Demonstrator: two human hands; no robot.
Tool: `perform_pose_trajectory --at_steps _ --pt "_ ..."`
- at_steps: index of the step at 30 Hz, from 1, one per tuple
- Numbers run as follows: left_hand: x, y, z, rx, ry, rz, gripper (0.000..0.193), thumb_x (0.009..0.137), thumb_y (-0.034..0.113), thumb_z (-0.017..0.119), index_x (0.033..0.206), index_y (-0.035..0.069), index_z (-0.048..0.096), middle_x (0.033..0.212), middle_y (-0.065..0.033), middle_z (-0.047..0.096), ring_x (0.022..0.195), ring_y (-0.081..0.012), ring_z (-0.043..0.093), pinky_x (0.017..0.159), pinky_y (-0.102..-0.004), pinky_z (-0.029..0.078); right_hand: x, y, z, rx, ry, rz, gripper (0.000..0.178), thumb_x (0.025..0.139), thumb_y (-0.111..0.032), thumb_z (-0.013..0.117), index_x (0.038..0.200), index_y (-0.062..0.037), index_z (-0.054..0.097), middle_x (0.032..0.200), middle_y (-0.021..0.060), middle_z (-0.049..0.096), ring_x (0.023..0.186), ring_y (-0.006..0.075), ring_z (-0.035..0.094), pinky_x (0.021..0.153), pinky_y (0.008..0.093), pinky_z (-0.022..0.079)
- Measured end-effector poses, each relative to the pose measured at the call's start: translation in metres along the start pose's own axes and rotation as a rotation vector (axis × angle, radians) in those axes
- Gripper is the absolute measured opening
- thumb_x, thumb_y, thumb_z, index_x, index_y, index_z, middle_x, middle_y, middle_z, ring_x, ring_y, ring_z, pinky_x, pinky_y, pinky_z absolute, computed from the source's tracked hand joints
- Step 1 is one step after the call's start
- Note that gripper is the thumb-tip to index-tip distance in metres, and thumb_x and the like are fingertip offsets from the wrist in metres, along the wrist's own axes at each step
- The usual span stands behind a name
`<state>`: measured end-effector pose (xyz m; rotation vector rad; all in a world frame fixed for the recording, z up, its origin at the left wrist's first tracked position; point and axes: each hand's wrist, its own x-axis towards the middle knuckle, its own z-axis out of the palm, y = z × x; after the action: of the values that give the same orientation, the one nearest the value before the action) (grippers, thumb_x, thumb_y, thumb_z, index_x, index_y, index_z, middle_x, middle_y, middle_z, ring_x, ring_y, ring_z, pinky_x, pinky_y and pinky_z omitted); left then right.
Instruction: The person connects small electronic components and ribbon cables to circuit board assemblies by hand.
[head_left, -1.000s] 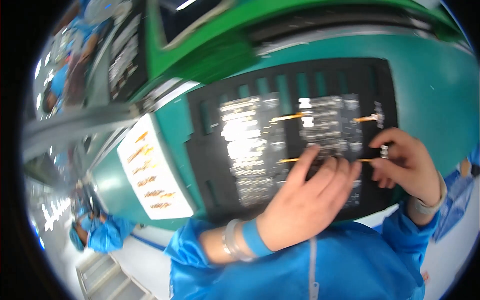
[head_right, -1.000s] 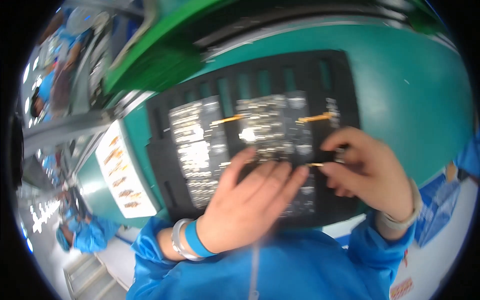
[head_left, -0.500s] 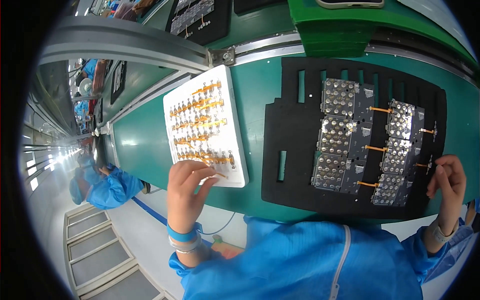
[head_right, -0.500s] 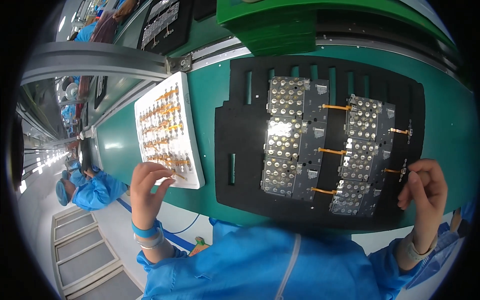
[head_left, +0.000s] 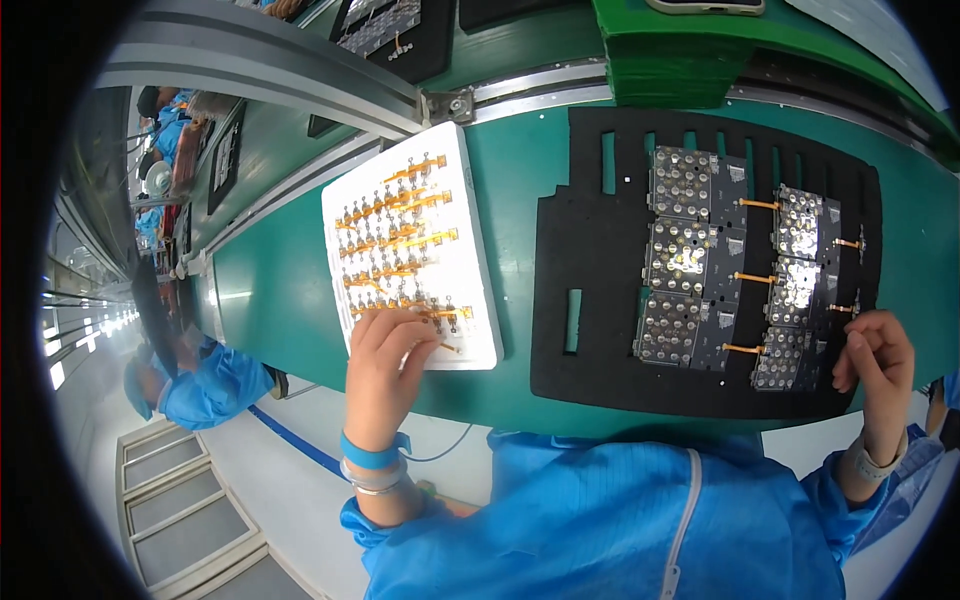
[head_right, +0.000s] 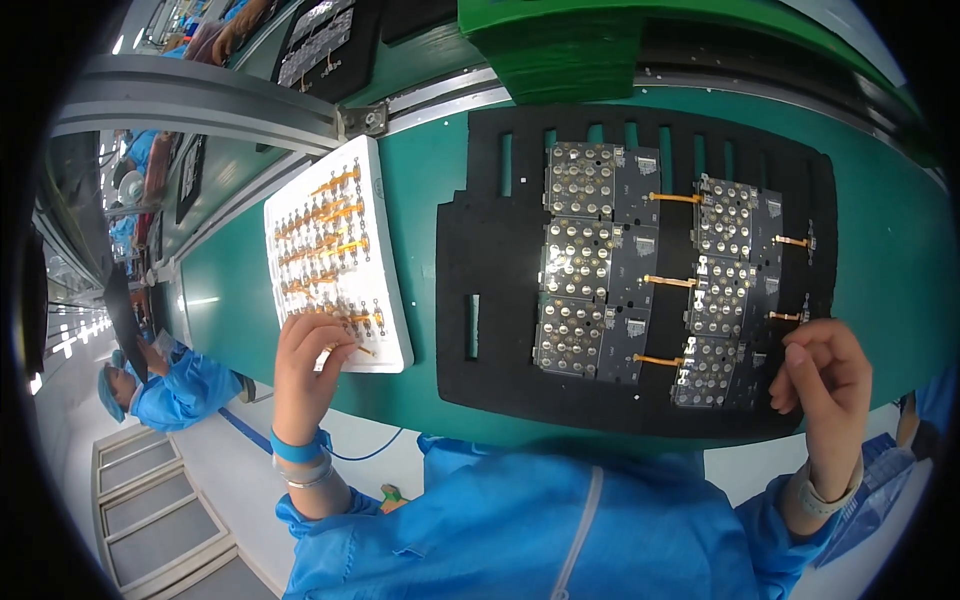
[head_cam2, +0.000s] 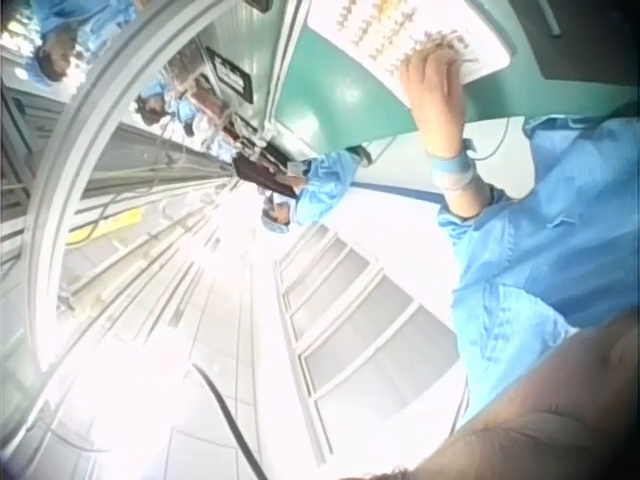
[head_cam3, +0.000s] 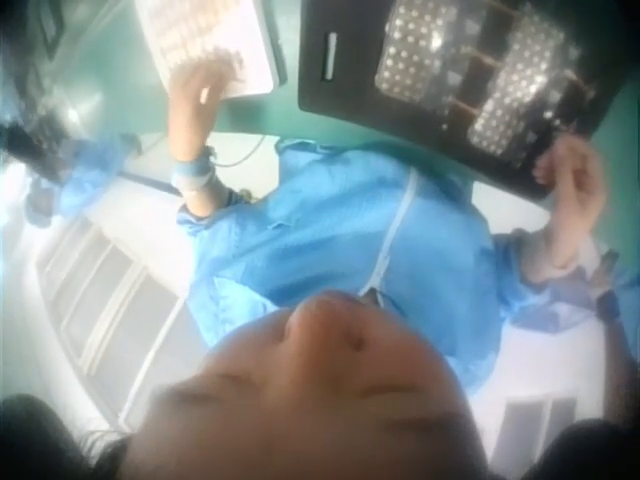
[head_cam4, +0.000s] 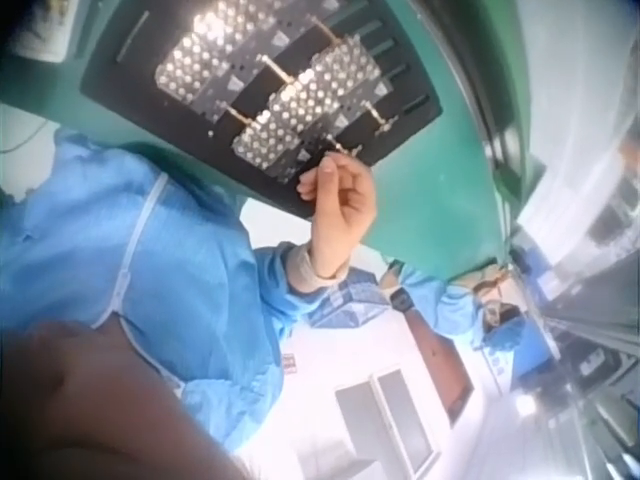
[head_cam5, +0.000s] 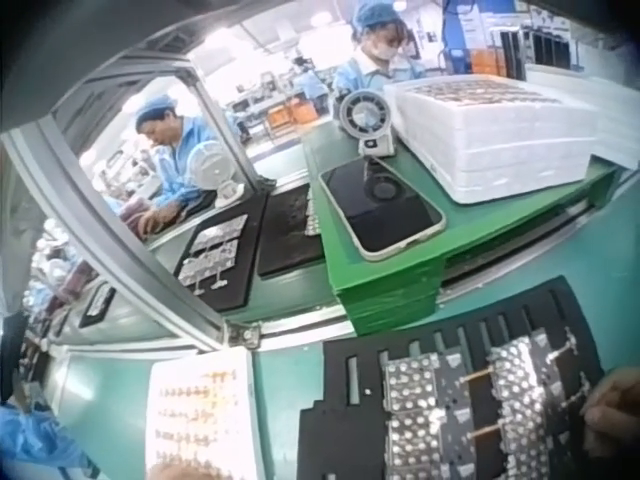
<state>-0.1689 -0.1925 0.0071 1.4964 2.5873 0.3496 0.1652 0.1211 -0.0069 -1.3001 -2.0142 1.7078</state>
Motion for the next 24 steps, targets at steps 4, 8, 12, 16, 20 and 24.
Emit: perform_pose_trajectory --at_steps 4,8,12,16,20,24 --pt "-0.008 0.010 -0.019 0.031 0.089 -0.018 0.019 0.067 -0.002 0.071 0.081 0.005 0.061 0.086 -0.0070 0.061 0.081 -0.0266 0.054 0.071 -0.0365 0.044 -0.005 -0.003 0.010 0.047 -0.022 0.023 0.007 0.094 -0.006 0.052 0.098 -0.0019 0.055 0.062 0.0019 0.058 0.051 0.0045 0.051 0.047 0.0168 0.040" --pt "-0.001 0.047 -0.033 0.014 0.149 0.010 0.019 0.064 -0.003 0.072 0.079 0.004 0.062 0.081 -0.0069 0.060 0.079 -0.0259 0.054 0.069 -0.0364 0.043 -0.013 -0.017 0.035 0.127 -0.154 0.119 0.009 0.091 -0.003 0.057 0.100 -0.0014 0.057 0.067 0.0013 0.060 0.058 0.0056 0.057 0.052 0.0177 0.045" --pt "0.034 0.106 -0.014 -0.307 0.006 0.408 0.023 0.057 0.006 0.074 0.079 0.003 0.066 0.082 -0.0058 0.061 0.079 -0.0229 0.056 0.069 -0.0368 0.044 -0.004 -0.024 0.067 0.097 -0.469 -0.326 0.034 0.083 -0.003 0.064 0.116 -0.0006 0.055 0.106 0.0103 0.061 0.085 0.0149 0.063 0.072 0.0260 0.051" --pt "0.052 0.158 0.017 -0.457 0.057 0.707 0.023 0.057 0.010 0.077 0.078 0.007 0.068 0.079 -0.0030 0.062 0.072 -0.0209 0.056 0.064 -0.0344 0.043 -0.004 -0.022 0.093 0.366 -0.669 -0.408 0.038 0.081 -0.007 0.065 0.117 -0.0009 0.054 0.117 0.0123 0.058 0.100 0.0229 0.061 0.087 0.0319 0.048" --pt "0.065 0.189 0.038 -0.528 0.105 0.763 0.024 0.058 0.009 0.078 0.080 0.007 0.069 0.081 -0.0016 0.063 0.072 -0.0185 0.056 0.063 -0.0322 0.043 -0.014 -0.001 0.057 0.483 -0.735 -0.041 0.022 0.086 -0.008 0.063 0.106 -0.0001 0.056 0.096 0.0076 0.065 0.091 0.0147 0.063 0.080 0.0287 0.050" --pt "0.071 0.204 0.048 -0.558 0.059 0.738 0.025 0.061 0.010 0.071 0.085 0.004 0.070 0.088 -0.0048 0.063 0.076 -0.0188 0.057 0.069 -0.0316 0.047 -0.023 0.012 0.042 0.772 -0.620 0.027 0.014 0.088 -0.004 0.061 0.101 0.0015 0.059 0.090 0.0074 0.064 0.082 0.0132 0.063 0.075 0.0249 0.049"
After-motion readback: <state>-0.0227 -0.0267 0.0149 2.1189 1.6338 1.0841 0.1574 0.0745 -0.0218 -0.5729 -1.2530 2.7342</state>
